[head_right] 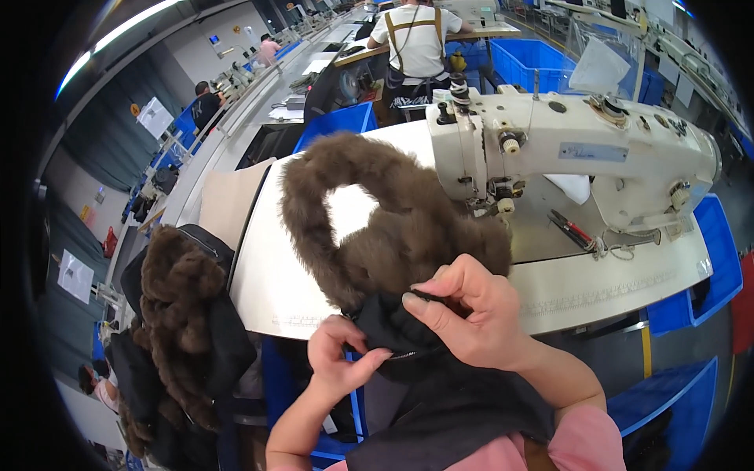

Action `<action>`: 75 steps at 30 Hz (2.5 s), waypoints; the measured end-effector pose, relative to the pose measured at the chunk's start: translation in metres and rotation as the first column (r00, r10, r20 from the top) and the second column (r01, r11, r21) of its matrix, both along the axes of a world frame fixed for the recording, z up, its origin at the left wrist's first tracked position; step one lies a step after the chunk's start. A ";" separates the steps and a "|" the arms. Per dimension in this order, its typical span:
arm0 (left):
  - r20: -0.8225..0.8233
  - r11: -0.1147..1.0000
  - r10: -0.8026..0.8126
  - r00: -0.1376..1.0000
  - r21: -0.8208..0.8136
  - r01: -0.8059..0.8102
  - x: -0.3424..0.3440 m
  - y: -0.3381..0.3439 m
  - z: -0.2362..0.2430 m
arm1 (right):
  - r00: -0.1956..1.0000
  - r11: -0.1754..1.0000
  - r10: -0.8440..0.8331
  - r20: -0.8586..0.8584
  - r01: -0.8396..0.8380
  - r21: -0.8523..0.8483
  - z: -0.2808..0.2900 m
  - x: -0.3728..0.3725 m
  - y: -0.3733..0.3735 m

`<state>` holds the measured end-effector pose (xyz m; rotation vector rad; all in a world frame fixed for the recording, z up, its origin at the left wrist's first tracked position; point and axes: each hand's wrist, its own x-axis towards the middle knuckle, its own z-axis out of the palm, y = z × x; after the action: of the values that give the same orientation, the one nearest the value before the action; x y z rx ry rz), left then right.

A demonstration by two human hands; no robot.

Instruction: Sewing a fur lining or collar using an industrial sewing machine at a garment workstation.

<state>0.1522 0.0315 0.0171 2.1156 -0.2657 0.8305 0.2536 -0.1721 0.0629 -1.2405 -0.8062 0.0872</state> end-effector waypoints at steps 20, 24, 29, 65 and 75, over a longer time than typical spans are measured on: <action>-0.050 0.962 -0.095 0.994 0.253 0.105 0.002 -0.023 0.023 | 0.920 0.953 -0.247 0.305 0.174 0.248 -0.062 0.013 0.002; -0.099 0.968 -0.111 0.989 0.216 0.130 -0.005 -0.020 0.026 | 0.890 0.996 0.081 0.450 -0.083 -0.014 -0.044 0.021 -0.016; -0.121 0.976 -0.115 0.986 0.169 0.134 0.000 -0.022 0.039 | 0.911 0.941 0.072 0.405 0.072 -0.330 -0.013 0.008 -0.030; 0.021 0.862 -0.086 0.996 0.503 0.064 0.045 0.024 0.033 | 0.992 0.968 -0.073 0.103 0.095 -0.232 -0.050 0.014 0.014; 0.014 0.905 -0.104 0.994 0.415 0.089 0.043 0.027 0.033 | 0.943 0.956 -0.107 0.315 0.185 -0.230 -0.046 0.022 0.022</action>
<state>0.1949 0.0586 0.0499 2.4576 -0.6082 0.8060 0.2759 -0.1498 0.0167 -1.5811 -0.9829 -0.1259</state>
